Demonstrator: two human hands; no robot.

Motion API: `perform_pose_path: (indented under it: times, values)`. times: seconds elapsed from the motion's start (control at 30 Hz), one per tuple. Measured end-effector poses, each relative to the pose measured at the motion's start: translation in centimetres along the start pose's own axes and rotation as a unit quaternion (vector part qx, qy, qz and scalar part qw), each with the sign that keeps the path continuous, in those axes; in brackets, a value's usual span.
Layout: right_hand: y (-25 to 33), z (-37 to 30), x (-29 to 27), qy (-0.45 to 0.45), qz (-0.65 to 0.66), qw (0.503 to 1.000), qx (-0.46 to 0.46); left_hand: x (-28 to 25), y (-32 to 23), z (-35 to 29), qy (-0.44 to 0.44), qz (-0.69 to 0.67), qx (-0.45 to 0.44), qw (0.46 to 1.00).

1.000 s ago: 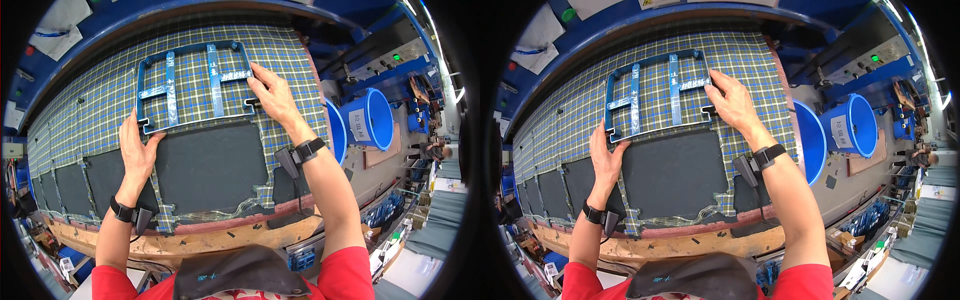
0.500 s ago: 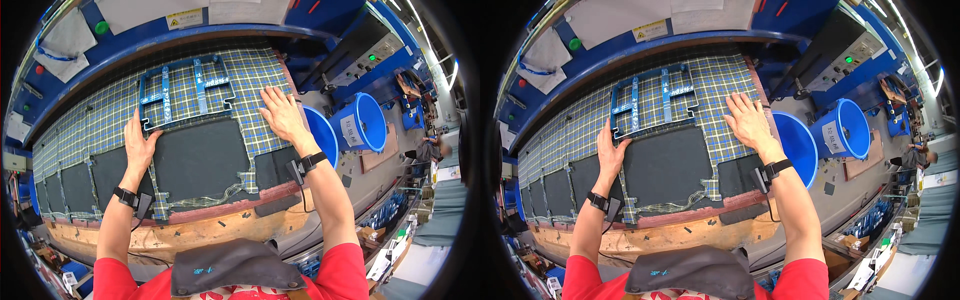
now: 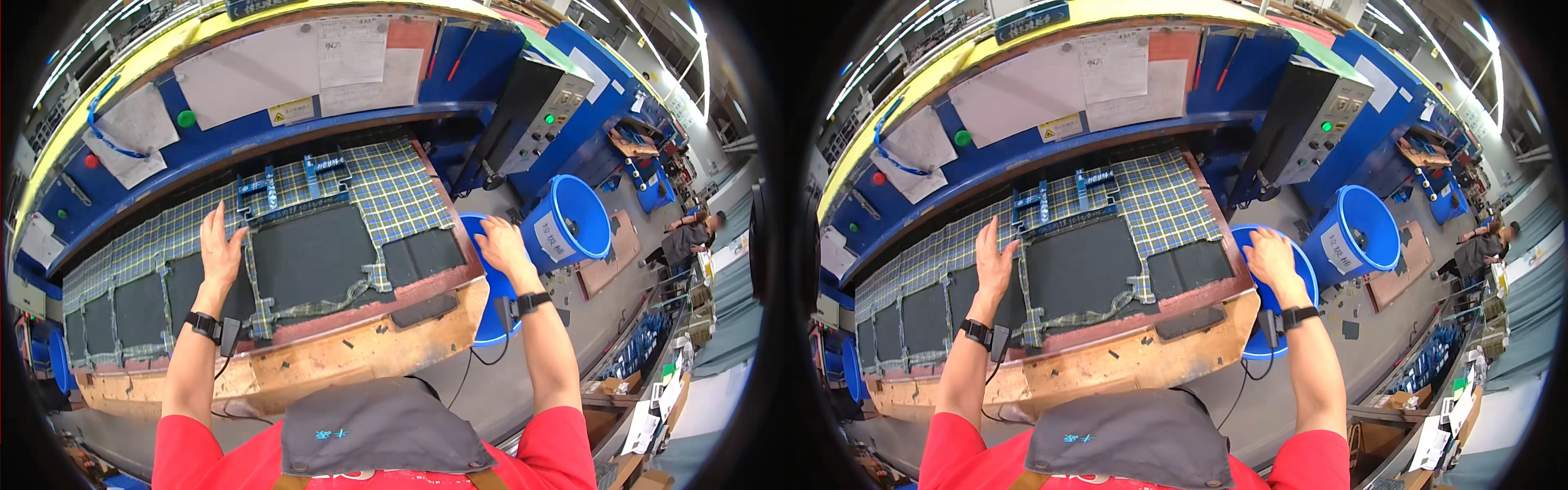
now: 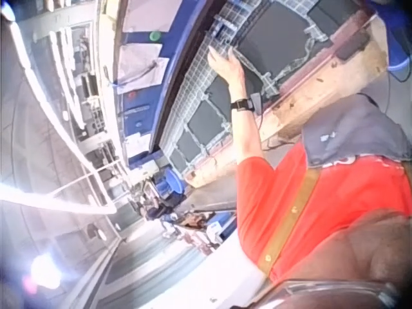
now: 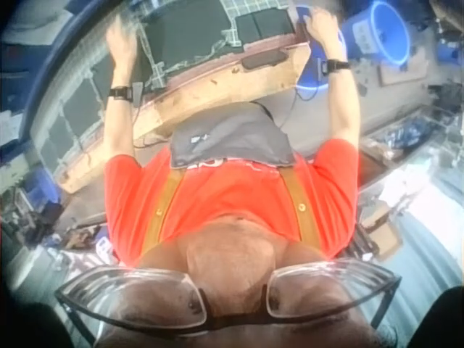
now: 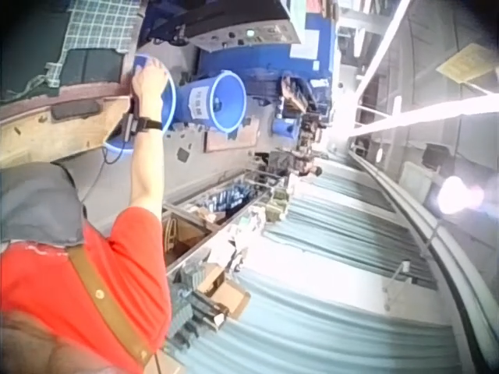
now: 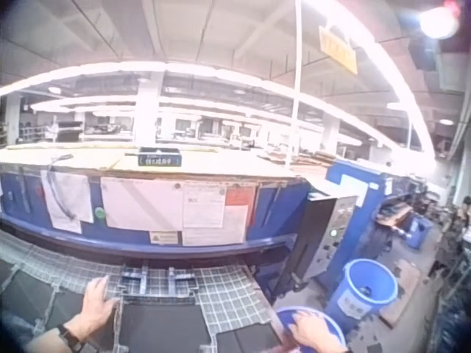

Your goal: The recorder positions a metal cutting die on plaid fabric material, uses a mallet to pound the die through the material on an industrial cutting table, and then trims the fabric with scissors.

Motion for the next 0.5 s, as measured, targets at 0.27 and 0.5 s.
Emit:
perform_pose_path:
  times: [0.27, 0.5]
  values:
    - [4.5, -12.6, -0.9, -0.091, 0.243, 0.965, -0.032, -8.8, -4.0, -14.8, 0.014, -0.075, -0.084, 0.994]
    - [22.7, -16.3, 6.2, -0.078, 0.231, 0.912, -0.329, -8.4, -2.7, -29.6, -0.013, -0.036, -0.192, 0.981]
Point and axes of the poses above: each hand's wrist, its own z-axis towards the middle knuckle, its own x-axis out of the palm, y = z × x, the point moved 6 cm from there along z, towards the middle knuckle, and after that the axes turned 13 degrees about y, right-handed, at the moved point
